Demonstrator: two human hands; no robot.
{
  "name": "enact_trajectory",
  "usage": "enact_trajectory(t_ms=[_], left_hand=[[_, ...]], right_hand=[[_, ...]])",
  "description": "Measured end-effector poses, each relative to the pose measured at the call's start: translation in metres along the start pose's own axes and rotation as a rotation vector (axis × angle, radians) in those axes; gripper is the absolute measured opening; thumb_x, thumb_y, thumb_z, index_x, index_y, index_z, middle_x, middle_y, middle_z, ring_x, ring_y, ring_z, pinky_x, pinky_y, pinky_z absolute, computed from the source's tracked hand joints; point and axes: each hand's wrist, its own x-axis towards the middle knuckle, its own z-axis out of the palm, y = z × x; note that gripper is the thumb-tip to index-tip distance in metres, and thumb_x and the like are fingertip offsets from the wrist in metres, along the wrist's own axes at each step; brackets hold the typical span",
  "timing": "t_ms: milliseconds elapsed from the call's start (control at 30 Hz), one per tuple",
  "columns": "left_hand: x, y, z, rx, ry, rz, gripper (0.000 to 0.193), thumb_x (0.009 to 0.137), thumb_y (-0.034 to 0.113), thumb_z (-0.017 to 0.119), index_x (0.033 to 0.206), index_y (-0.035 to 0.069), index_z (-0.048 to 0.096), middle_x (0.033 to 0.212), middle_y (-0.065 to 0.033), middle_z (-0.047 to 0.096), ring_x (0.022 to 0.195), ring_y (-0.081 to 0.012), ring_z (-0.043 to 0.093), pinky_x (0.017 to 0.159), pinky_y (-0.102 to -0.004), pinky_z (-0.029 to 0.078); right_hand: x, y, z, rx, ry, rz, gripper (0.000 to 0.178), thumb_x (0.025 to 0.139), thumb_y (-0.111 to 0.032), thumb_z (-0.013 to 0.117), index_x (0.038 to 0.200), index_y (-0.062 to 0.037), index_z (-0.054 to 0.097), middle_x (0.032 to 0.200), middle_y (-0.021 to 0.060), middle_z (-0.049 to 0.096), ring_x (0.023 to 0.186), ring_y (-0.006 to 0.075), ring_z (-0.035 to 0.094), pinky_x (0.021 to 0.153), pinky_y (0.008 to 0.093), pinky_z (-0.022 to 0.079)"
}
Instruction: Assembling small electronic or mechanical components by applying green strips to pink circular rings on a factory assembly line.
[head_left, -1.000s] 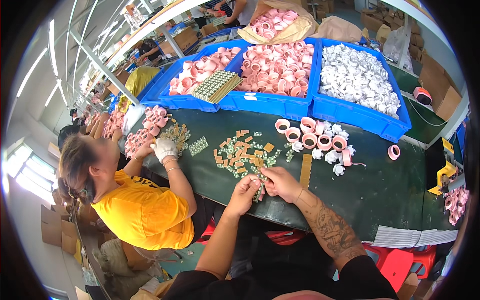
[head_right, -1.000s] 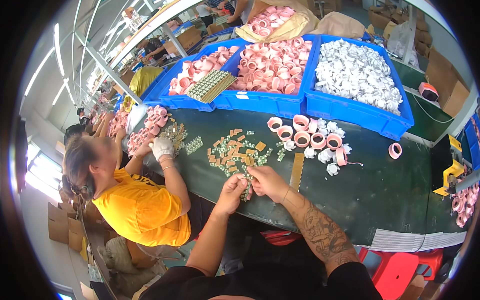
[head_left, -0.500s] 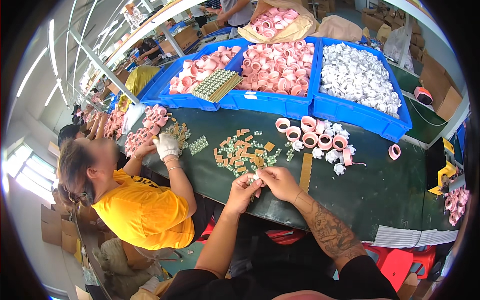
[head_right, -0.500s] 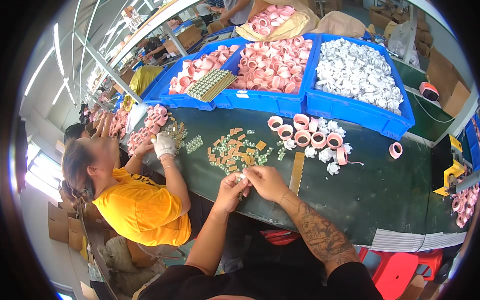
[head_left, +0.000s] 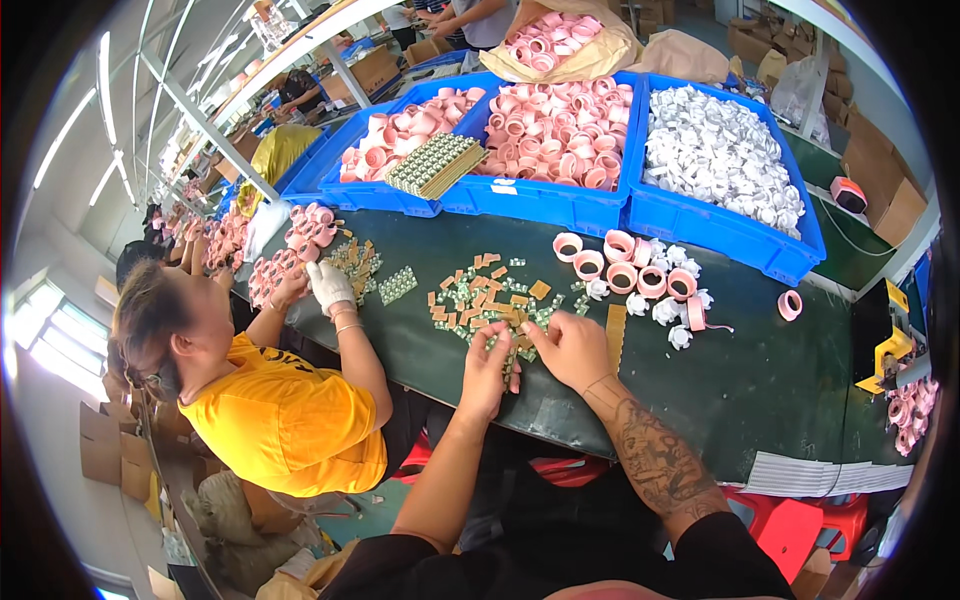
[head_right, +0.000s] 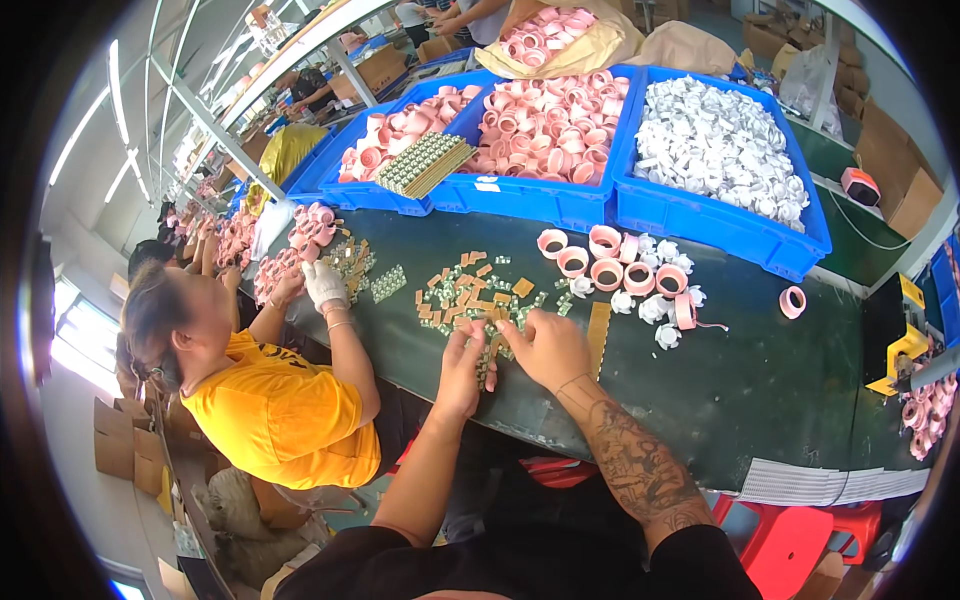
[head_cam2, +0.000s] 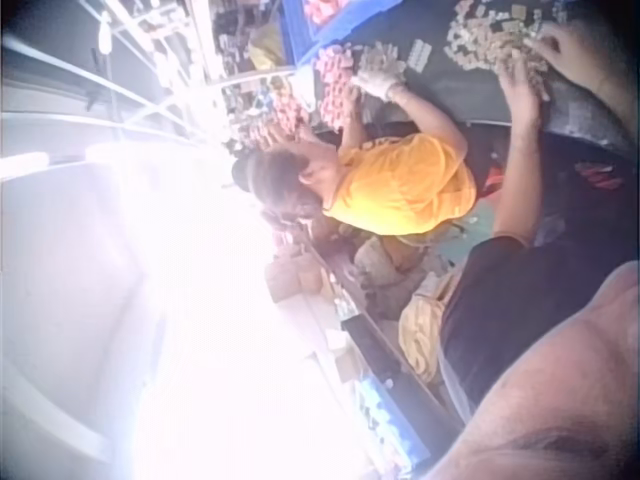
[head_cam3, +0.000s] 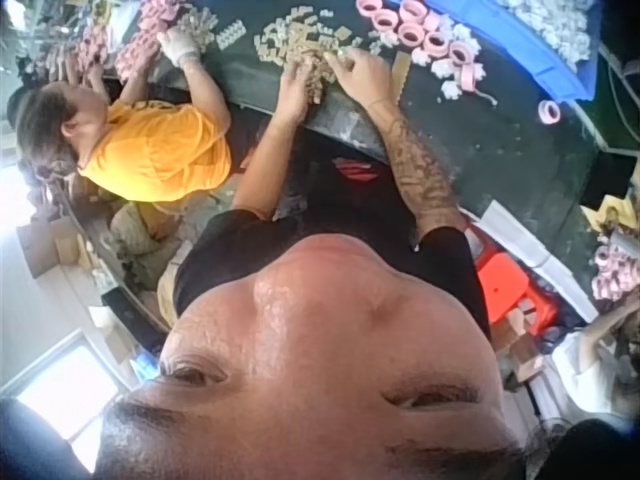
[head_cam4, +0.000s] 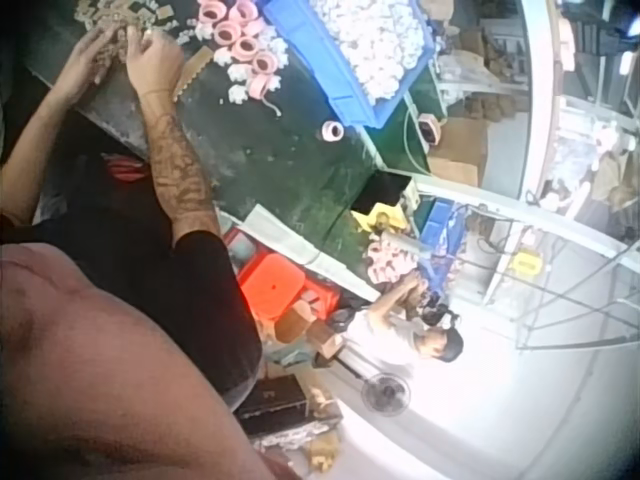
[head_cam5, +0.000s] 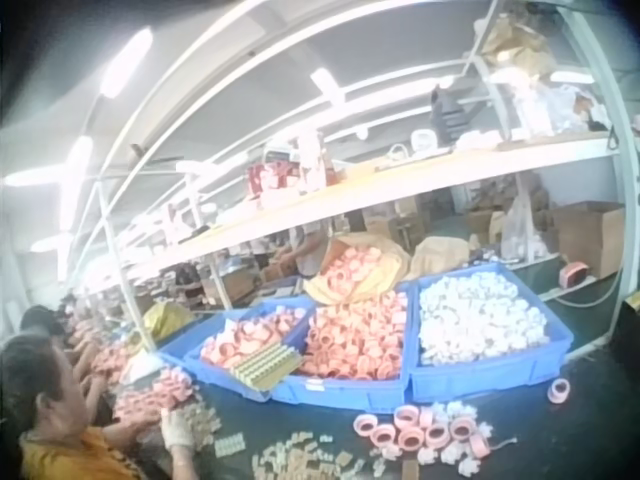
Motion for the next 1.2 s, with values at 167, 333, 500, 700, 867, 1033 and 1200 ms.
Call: enact_trajectory(t_ms=[167, 333, 500, 700, 867, 1033, 1200], left_hand=[[-0.003, 0.004, 0.009, -0.111, 0.03, 0.027, 0.048, 0.113, 0.042, 0.042, 0.142, 0.003, 0.043, 0.099, -0.0095, 0.06, 0.064, -0.0148, 0.059, 0.045, -0.0272, 0.046], [0.001, -0.009, -0.008, -0.15, -0.254, 0.06, 0.041, 0.114, 0.038, 0.041, 0.119, 0.002, 0.059, 0.087, -0.0075, 0.064, 0.065, -0.016, 0.061, 0.052, -0.0285, 0.05], [-0.005, -0.014, -0.018, -0.069, -0.298, 0.075, 0.028, 0.112, 0.029, 0.05, 0.108, 0.004, 0.063, 0.088, -0.005, 0.064, 0.067, -0.0122, 0.058, 0.06, -0.026, 0.049], [-0.005, -0.015, -0.015, -0.133, -0.328, 0.136, 0.025, 0.112, 0.027, 0.052, 0.105, 0.005, 0.063, 0.09, -0.0035, 0.065, 0.071, -0.0106, 0.057, 0.06, -0.0247, 0.046], [-0.006, -0.01, -0.017, -0.194, -0.252, 0.074, 0.025, 0.111, 0.028, 0.053, 0.099, 0.008, 0.061, 0.082, 0.0, 0.061, 0.069, -0.008, 0.055, 0.058, -0.0224, 0.043], [-0.004, -0.009, -0.013, -0.132, -0.14, -0.031, 0.023, 0.109, 0.03, 0.059, 0.096, 0.011, 0.062, 0.08, 0.0039, 0.058, 0.069, -0.0048, 0.053, 0.059, -0.0204, 0.041], [-0.005, -0.009, -0.015, -0.188, -0.146, -0.104, 0.02, 0.107, 0.029, 0.063, 0.096, 0.012, 0.062, 0.081, 0.0047, 0.058, 0.071, -0.0049, 0.053, 0.061, -0.0197, 0.04]], right_hand=[[-0.007, -0.01, -0.006, 0.082, -0.329, -0.075, 0.039, 0.1, -0.036, 0.065, 0.077, -0.0045, 0.062, 0.068, 0.0125, 0.066, 0.068, 0.0343, 0.068, 0.06, 0.0456, 0.049], [-0.006, -0.011, -0.003, 0.322, -0.399, -0.032, 0.03, 0.104, -0.027, 0.059, 0.088, -0.0029, 0.069, 0.072, 0.0144, 0.069, 0.065, 0.0333, 0.068, 0.061, 0.0421, 0.051], [-0.005, -0.013, -0.007, 0.379, -0.398, 0.049, 0.035, 0.107, -0.03, 0.057, 0.091, -0.0011, 0.07, 0.064, 0.0084, 0.063, 0.053, 0.0209, 0.056, 0.054, 0.0345, 0.044], [-0.007, 0.03, 0.017, 1.247, -0.768, 0.68, 0.046, 0.107, -0.038, 0.053, 0.084, 0.001, 0.059, 0.061, 0.0069, 0.053, 0.048, 0.0187, 0.053, 0.053, 0.0411, 0.046], [-0.005, 0.006, 0.012, 0.573, -0.391, 0.331, 0.053, 0.104, -0.042, 0.059, 0.07, -0.0008, 0.056, 0.06, 0.0124, 0.059, 0.05, 0.0294, 0.059, 0.051, 0.0436, 0.045], [-0.002, -0.01, -0.006, -0.003, -0.241, 0.074, 0.047, 0.101, -0.038, 0.062, 0.071, -0.0014, 0.064, 0.066, 0.0176, 0.065, 0.064, 0.0396, 0.066, 0.058, 0.0493, 0.048], [-0.008, -0.002, 0.007, 0.328, -0.312, -0.041, 0.036, 0.106, -0.03, 0.057, 0.094, 0.0024, 0.068, 0.074, 0.022, 0.062, 0.066, 0.0368, 0.063, 0.061, 0.0435, 0.048]])
